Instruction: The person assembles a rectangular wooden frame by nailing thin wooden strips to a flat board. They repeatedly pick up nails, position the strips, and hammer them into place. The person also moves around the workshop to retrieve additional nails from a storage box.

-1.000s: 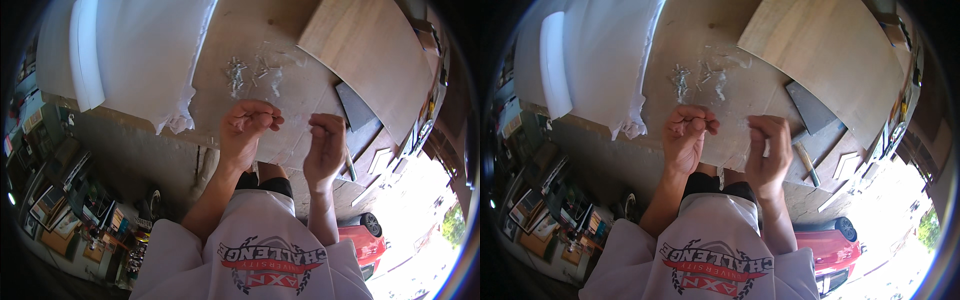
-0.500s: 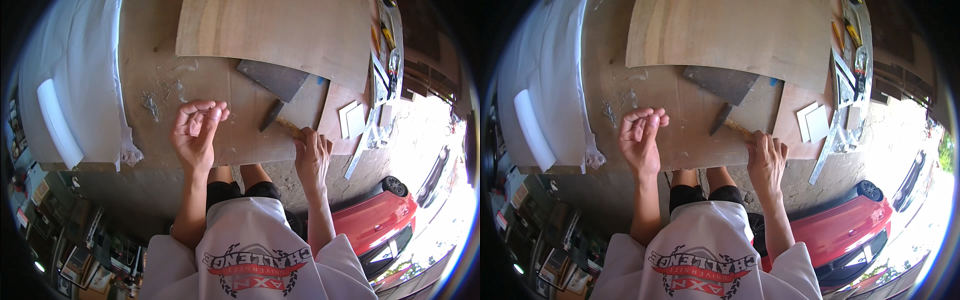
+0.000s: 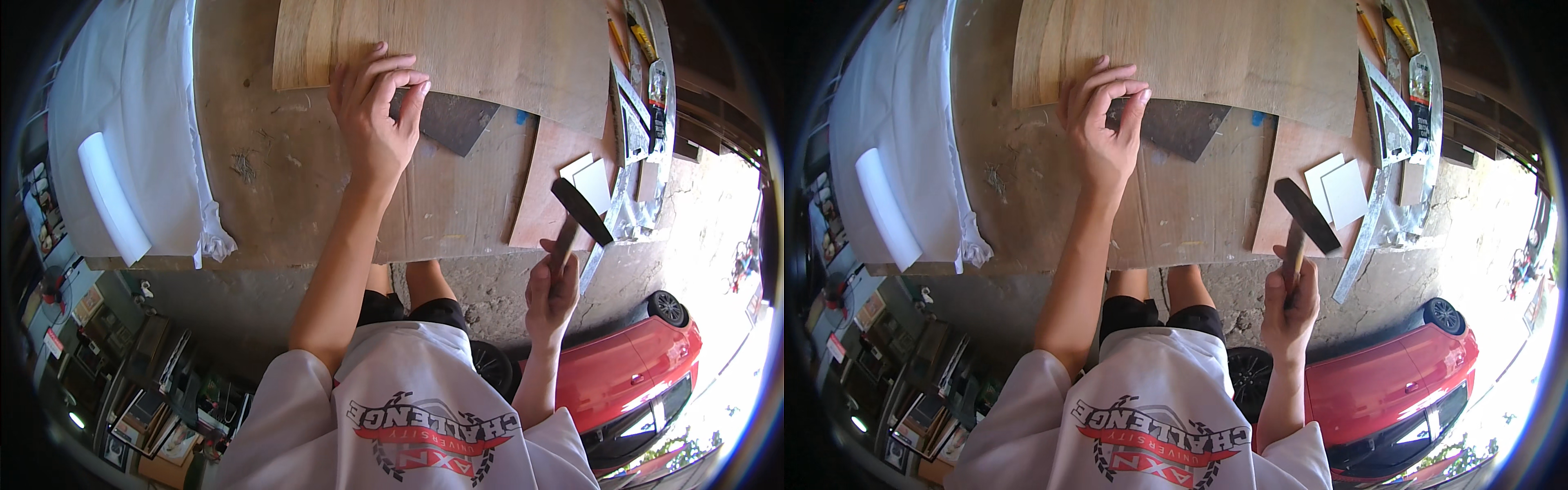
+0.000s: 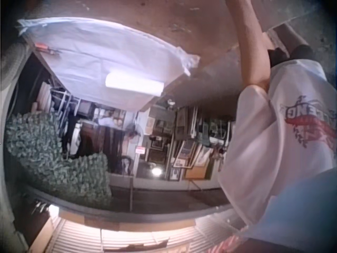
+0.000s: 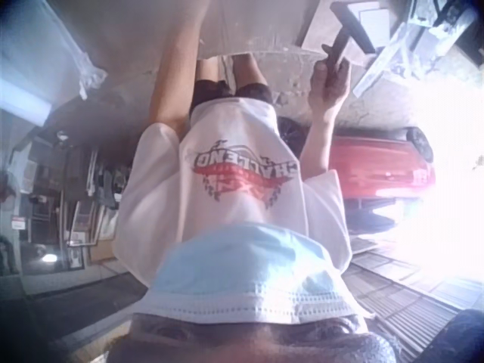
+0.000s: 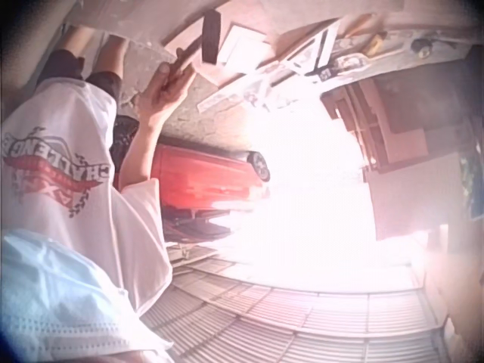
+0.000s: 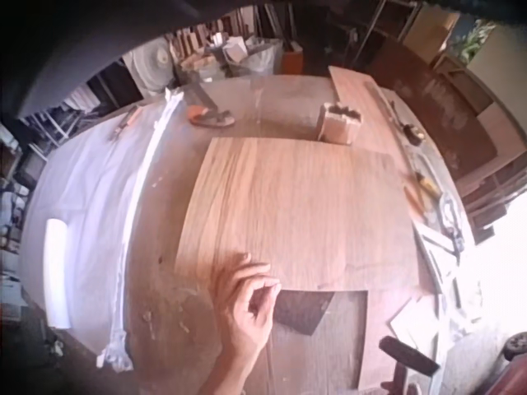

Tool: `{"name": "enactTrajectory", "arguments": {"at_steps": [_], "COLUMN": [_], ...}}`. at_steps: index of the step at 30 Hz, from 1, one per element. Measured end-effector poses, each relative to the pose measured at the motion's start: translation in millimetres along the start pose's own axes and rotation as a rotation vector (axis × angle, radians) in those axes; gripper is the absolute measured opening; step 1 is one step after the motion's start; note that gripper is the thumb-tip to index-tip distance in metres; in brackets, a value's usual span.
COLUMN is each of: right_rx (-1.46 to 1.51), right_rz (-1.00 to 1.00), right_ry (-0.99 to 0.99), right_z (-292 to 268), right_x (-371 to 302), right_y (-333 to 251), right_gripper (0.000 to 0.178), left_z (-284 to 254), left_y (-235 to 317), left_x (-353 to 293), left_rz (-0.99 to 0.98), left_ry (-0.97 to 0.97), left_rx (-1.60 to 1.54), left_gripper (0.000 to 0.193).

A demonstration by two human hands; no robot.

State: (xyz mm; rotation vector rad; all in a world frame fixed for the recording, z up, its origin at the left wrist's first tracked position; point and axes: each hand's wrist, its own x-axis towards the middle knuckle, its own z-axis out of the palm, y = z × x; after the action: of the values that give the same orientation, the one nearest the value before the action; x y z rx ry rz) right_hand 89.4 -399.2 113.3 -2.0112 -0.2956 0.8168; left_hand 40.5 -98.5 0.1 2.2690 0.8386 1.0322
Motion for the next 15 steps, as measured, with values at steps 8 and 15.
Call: {"name": "enactTrajectory", "arguments": {"at_steps": [8,15], "right_rx": [0.212,0.072], "right_rz": [0.088,-0.072], "right_ry": [-0.005,-0.005], "right_z": [10,26], "right_x": [1,13], "right_y": [-15,-21], "right_gripper": [0.025,0.030], "left_z": [0,-2], "left_y": [-5,-5], "left_x": [-4,-5], "left_rz": [-0.046,-0.048], "left_ry": [0.067,0.081], "left_rx": [-0.065,-0.041], "left_gripper": [0.004,0.006]}}
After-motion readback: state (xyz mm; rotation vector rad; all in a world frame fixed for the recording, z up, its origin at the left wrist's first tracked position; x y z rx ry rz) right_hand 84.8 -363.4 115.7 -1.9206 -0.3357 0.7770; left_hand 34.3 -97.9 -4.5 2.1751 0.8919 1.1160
